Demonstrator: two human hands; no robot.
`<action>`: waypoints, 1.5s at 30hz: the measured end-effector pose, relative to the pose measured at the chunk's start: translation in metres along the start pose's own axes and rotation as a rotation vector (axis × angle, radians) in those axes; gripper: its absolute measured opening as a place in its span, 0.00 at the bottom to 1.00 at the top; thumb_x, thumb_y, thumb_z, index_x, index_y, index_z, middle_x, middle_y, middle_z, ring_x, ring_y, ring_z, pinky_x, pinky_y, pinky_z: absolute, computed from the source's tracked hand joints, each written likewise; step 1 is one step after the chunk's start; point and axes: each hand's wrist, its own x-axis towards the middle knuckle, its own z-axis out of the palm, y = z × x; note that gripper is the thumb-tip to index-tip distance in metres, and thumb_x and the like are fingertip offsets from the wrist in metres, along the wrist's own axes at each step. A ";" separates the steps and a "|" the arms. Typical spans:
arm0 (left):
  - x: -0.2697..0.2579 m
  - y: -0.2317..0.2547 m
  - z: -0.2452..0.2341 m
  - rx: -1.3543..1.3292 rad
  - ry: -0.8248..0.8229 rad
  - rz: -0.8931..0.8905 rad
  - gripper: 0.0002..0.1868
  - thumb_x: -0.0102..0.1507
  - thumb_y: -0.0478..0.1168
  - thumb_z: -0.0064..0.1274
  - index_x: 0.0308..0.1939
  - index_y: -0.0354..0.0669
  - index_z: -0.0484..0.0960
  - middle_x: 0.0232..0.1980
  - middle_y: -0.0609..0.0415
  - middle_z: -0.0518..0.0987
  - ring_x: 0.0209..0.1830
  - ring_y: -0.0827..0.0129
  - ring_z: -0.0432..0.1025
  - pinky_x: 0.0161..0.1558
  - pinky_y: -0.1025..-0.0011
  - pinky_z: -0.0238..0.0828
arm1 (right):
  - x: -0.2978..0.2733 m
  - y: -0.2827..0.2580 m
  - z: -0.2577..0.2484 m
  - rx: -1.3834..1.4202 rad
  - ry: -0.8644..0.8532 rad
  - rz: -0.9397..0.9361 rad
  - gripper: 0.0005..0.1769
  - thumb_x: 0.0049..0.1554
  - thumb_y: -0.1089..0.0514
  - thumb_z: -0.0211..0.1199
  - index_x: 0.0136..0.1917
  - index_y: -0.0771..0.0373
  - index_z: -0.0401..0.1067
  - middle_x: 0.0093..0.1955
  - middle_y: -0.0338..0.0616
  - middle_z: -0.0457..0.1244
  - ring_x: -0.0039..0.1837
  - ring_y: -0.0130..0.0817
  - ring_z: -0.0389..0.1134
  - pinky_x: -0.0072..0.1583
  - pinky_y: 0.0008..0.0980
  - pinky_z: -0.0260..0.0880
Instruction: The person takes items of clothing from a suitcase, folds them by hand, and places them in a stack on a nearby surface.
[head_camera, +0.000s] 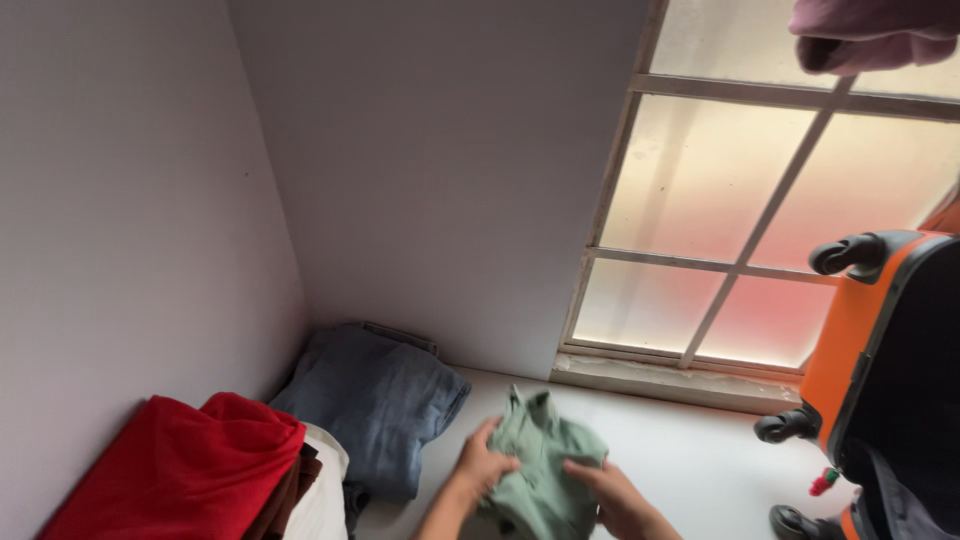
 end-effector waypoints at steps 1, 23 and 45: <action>0.004 0.029 -0.013 0.004 -0.007 0.073 0.44 0.47 0.26 0.61 0.69 0.47 0.74 0.56 0.46 0.85 0.49 0.63 0.80 0.53 0.66 0.79 | 0.001 -0.014 0.012 0.064 -0.037 -0.041 0.30 0.58 0.54 0.62 0.71 0.63 0.63 0.65 0.55 0.67 0.63 0.48 0.71 0.59 0.50 0.75; -0.040 0.131 -0.152 1.236 -0.009 -0.495 0.38 0.73 0.64 0.29 0.83 0.65 0.37 0.86 0.56 0.25 0.86 0.50 0.25 0.78 0.35 0.20 | 0.029 -0.073 0.246 -1.306 -0.274 -0.489 0.50 0.60 0.45 0.64 0.83 0.46 0.34 0.84 0.47 0.32 0.83 0.52 0.34 0.77 0.57 0.47; -0.065 0.210 0.385 1.268 -0.314 0.583 0.35 0.64 0.38 0.53 0.74 0.52 0.58 0.83 0.43 0.28 0.84 0.51 0.25 0.72 0.26 0.22 | -0.180 -0.153 -0.308 -0.969 0.252 -0.667 0.32 0.58 0.52 0.64 0.74 0.60 0.62 0.73 0.51 0.59 0.75 0.45 0.59 0.73 0.40 0.59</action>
